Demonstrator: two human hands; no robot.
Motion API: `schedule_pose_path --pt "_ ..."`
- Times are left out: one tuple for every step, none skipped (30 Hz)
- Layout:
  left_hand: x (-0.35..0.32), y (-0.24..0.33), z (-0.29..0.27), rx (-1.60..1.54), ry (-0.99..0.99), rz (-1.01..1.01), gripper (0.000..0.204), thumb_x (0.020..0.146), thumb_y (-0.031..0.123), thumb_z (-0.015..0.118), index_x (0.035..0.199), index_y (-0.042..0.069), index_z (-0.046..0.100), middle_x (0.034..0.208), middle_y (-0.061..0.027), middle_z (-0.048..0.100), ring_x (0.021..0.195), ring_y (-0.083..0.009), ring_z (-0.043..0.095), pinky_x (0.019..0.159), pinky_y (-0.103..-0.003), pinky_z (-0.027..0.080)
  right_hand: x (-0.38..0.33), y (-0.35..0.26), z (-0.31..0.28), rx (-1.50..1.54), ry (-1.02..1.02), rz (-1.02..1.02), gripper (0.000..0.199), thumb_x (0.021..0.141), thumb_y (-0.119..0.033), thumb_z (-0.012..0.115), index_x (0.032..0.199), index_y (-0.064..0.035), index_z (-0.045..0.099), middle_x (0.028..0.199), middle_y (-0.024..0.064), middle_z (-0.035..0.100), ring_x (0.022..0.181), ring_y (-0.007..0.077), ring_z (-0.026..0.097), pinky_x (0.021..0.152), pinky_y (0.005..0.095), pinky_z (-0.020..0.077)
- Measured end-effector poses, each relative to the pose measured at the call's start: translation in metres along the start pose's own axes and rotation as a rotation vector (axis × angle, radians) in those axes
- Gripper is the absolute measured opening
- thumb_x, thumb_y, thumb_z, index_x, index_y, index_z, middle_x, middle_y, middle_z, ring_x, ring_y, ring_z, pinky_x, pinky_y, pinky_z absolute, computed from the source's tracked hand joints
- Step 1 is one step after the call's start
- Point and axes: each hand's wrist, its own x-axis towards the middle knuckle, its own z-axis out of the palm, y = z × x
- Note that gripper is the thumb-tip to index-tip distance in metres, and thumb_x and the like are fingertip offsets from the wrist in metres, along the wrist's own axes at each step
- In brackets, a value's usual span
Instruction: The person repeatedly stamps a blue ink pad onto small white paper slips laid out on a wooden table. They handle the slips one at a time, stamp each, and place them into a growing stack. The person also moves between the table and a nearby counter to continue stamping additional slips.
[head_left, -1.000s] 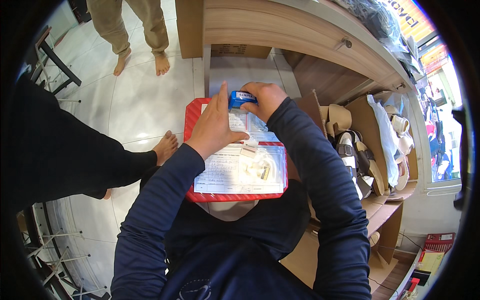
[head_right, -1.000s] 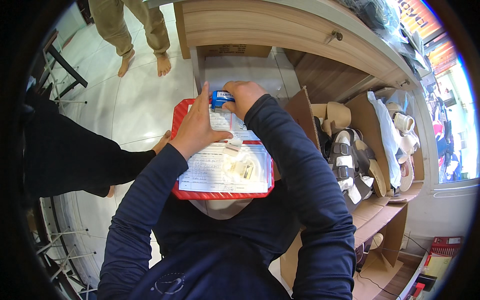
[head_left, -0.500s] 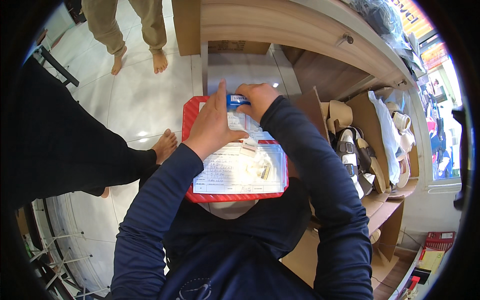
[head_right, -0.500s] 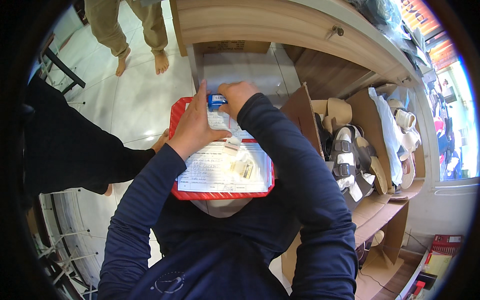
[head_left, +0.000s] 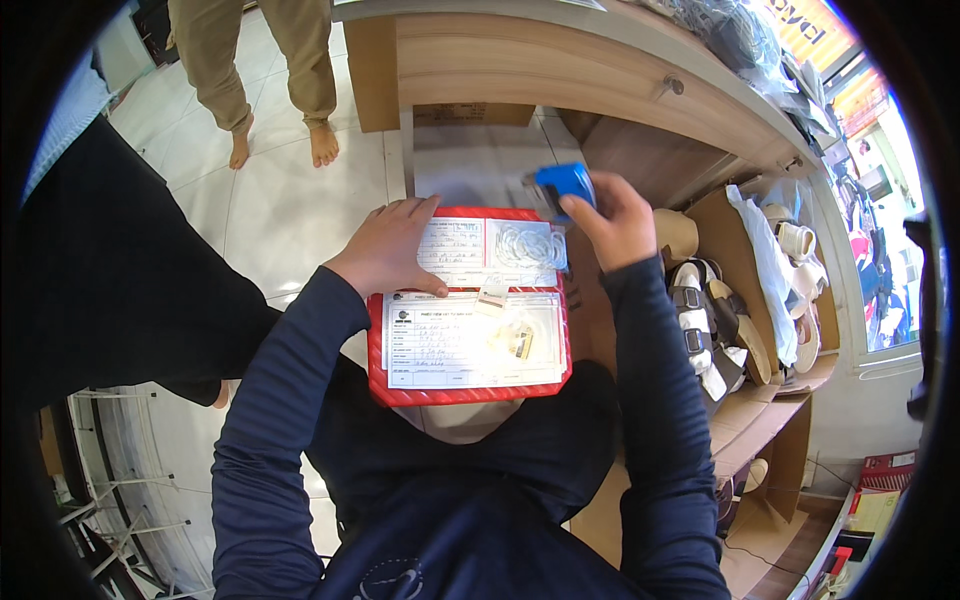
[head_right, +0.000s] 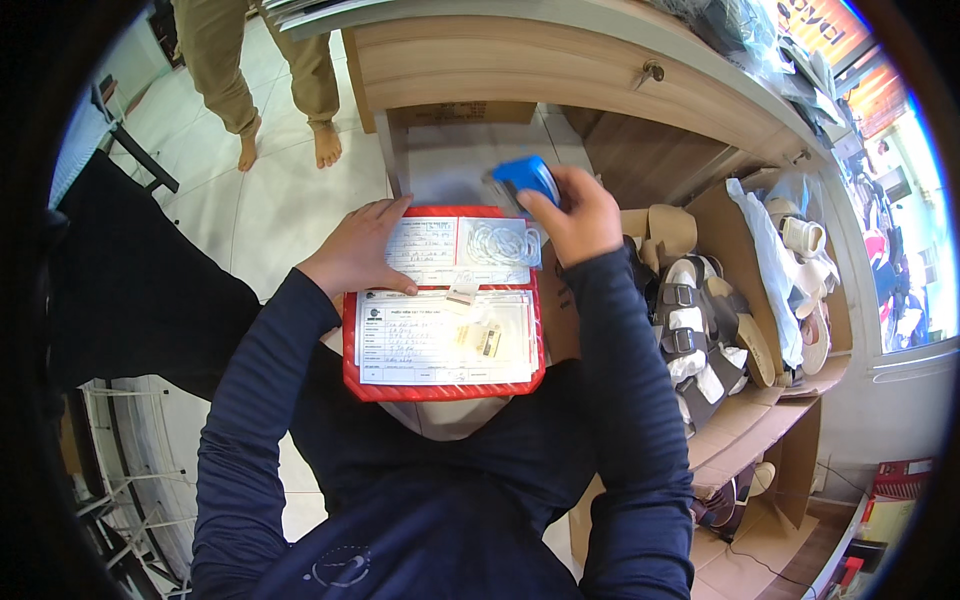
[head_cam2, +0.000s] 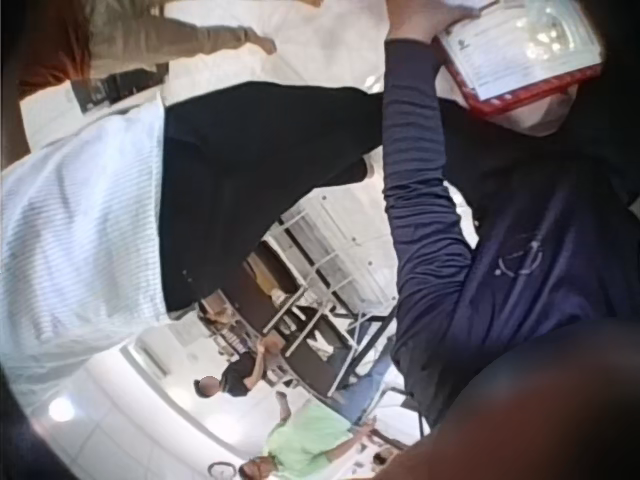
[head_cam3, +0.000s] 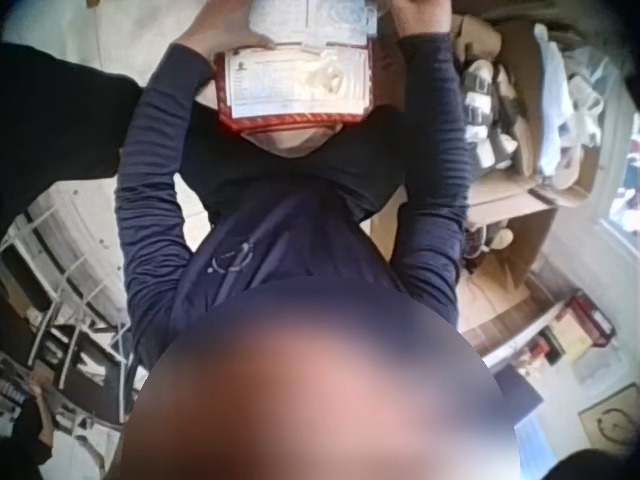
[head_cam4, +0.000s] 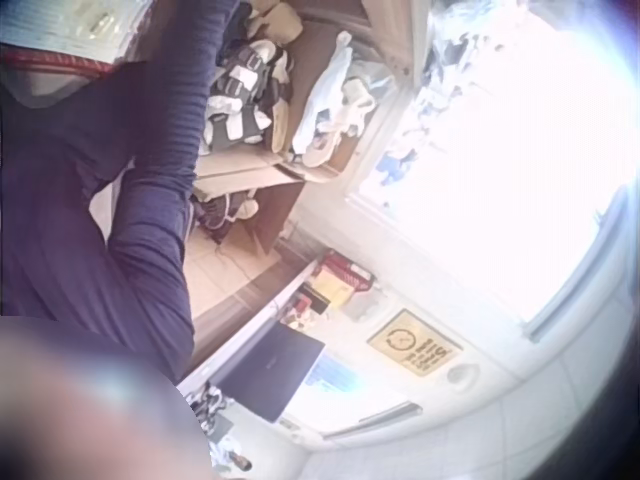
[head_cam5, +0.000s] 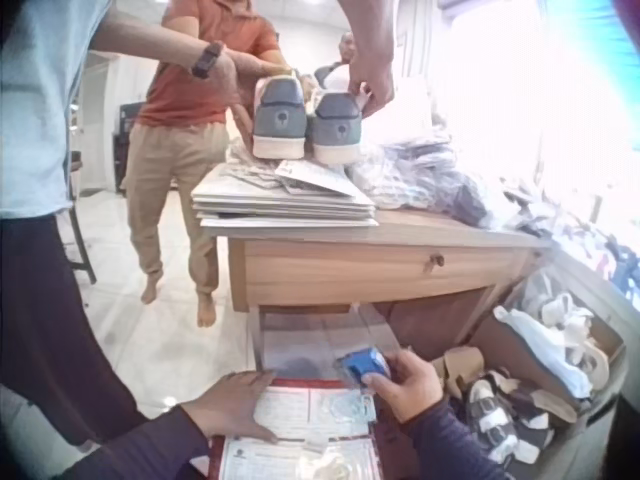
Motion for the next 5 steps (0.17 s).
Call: schedule_pose_path --pt "0.001 -0.002 0.0 0.004 0.02 0.007 0.122 0.053 0.046 0.09 0.149 -0.001 0.03 0.144 -0.0254 0.042 0.135 -0.0393 0.04 0.113 -0.041 0.033 -0.012 0.004 -0.006 0.064 0.017 0.059 0.035 0.082 -0.011 0.078 0.11 0.005 0.064 0.096 0.0102 0.071 0.084 0.0137 0.067 0.077 0.0276 0.0538" --pt "0.004 -0.004 0.0 0.012 0.022 -0.003 0.12 0.053 0.046 0.09 0.148 -0.001 0.033 0.142 -0.0249 0.044 0.133 -0.039 0.042 0.112 -0.042 0.035 -0.024 0.008 -0.01 0.119 0.042 0.146 0.034 0.083 -0.009 0.077 0.111 0.0061 0.063 0.096 0.0095 0.071 0.085 0.0129 0.066 0.077 0.0269 0.0536" --pt "0.006 -0.006 0.001 0.022 0.025 -0.013 0.118 0.053 0.045 0.09 0.147 -0.001 0.035 0.14 -0.0244 0.046 0.132 -0.0386 0.043 0.11 -0.042 0.036 -0.039 0.011 -0.013 0.192 0.067 0.158 0.033 0.085 -0.008 0.074 0.113 0.0064 0.062 0.096 0.008 0.07 0.085 0.0117 0.065 0.076 0.0259 0.0531" --pt "0.009 -0.009 0.001 0.049 -0.011 -0.026 0.111 0.054 0.044 0.09 0.142 -0.001 0.04 0.136 -0.0236 0.049 0.129 -0.0382 0.045 0.108 -0.042 0.038 -0.052 0.015 -0.016 0.286 0.086 0.166 0.033 0.087 -0.007 0.072 0.115 0.0066 0.061 0.096 0.0065 0.07 0.084 0.0104 0.064 0.074 0.0249 0.0525" --pt "0.014 -0.013 0.0 0.077 -0.049 -0.037 0.105 0.054 0.043 0.09 0.138 -0.001 0.045 0.132 -0.0228 0.051 0.126 -0.0378 0.047 0.106 -0.042 0.04 -0.062 0.018 -0.017 0.323 0.098 0.237 0.032 0.089 -0.007 0.071 0.117 0.0057 0.06 0.097 0.0059 0.069 0.083 0.0092 0.063 0.072 0.0233 0.0511"
